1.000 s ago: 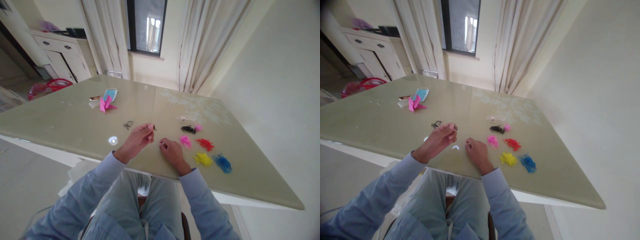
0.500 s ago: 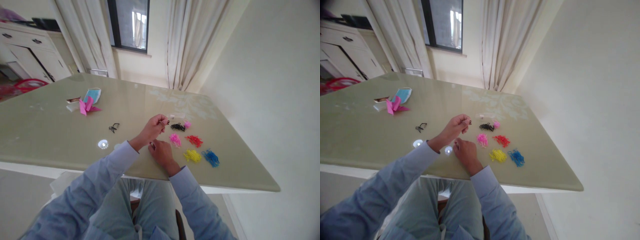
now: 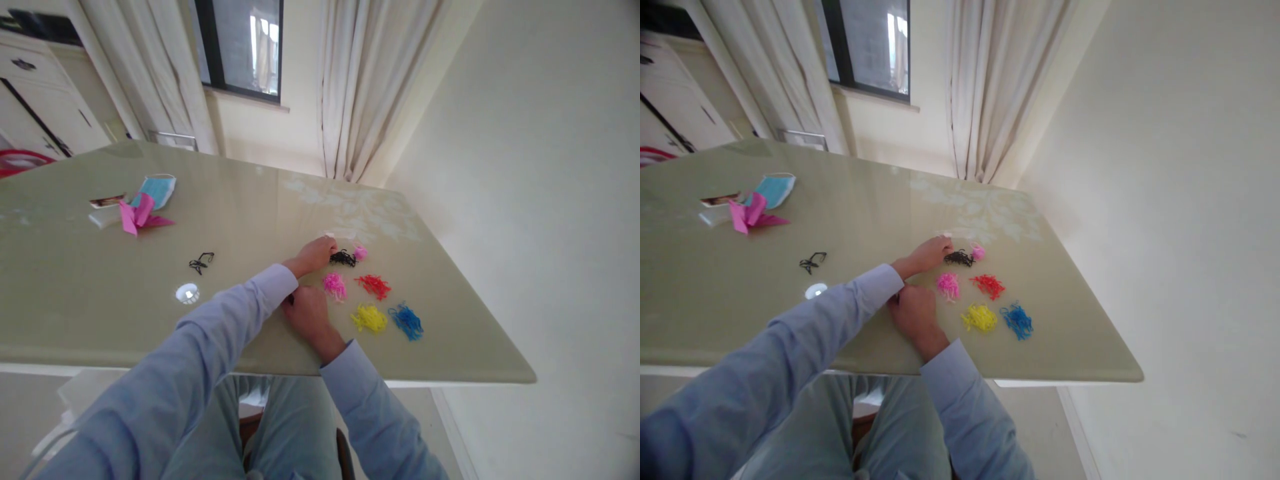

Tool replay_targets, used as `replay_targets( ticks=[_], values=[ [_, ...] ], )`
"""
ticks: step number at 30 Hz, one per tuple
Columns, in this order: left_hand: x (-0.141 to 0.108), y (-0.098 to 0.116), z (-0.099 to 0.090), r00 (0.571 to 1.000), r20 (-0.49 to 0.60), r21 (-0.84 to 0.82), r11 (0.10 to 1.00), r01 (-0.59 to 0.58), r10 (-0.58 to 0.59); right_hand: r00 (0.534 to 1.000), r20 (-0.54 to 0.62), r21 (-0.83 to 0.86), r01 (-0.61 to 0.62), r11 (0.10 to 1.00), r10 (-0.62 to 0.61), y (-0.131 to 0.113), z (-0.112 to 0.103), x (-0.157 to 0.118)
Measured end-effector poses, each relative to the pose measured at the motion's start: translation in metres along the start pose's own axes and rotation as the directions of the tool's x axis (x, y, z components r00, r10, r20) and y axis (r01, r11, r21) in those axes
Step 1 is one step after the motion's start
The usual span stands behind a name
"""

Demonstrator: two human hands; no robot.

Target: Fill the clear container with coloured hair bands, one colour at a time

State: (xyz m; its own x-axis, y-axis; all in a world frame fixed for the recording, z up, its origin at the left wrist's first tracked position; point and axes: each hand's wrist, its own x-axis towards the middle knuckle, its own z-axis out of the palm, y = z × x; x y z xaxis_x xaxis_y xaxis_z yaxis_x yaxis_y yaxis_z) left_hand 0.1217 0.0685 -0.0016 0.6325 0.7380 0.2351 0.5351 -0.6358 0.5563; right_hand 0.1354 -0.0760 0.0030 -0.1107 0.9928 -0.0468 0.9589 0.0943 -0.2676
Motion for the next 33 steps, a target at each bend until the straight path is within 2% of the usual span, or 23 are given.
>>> replay_targets(
  ticks=[4, 8, 13, 18, 24, 29, 33],
  values=[
    [-0.001, 0.000, -0.004, 0.999, -0.048, -0.008, 1.000, -0.019, 0.019, 1.000, -0.024, 0.028, 0.014, 1.000, -0.013, 0.002, 0.003, 0.001],
    [-0.016, -0.002, -0.013, 0.993, -0.116, -0.027, 0.999, -0.023, 0.020, 0.998, -0.059, 0.068, 0.041, 0.997, -0.037, 0.004, 0.004, 0.000],
    [-0.055, -0.012, -0.028, 0.982, -0.191, -0.117, 0.993, -0.018, -0.005, 0.992, -0.100, 0.109, 0.084, 0.991, -0.073, 0.005, 0.003, -0.002],
    [-0.103, -0.020, -0.050, 0.969, -0.232, -0.158, 0.986, 0.052, -0.088, 0.991, -0.124, 0.199, 0.069, 0.978, -0.044, 0.006, 0.000, -0.002],
    [-0.145, -0.031, -0.062, 0.969, -0.215, -0.149, 0.985, 0.088, -0.119, 0.980, -0.197, 0.387, 0.056, 0.920, 0.023, 0.010, 0.002, -0.001],
    [-0.153, -0.046, -0.063, 0.959, -0.207, -0.206, 0.967, 0.149, -0.192, 0.963, -0.268, 0.501, 0.101, 0.860, 0.043, 0.011, 0.003, -0.003],
    [-0.152, -0.050, -0.065, 0.960, -0.201, -0.280, 0.951, 0.135, -0.195, 0.933, -0.337, 0.590, 0.103, 0.801, 0.129, -0.002, 0.000, -0.002]
  ],
)
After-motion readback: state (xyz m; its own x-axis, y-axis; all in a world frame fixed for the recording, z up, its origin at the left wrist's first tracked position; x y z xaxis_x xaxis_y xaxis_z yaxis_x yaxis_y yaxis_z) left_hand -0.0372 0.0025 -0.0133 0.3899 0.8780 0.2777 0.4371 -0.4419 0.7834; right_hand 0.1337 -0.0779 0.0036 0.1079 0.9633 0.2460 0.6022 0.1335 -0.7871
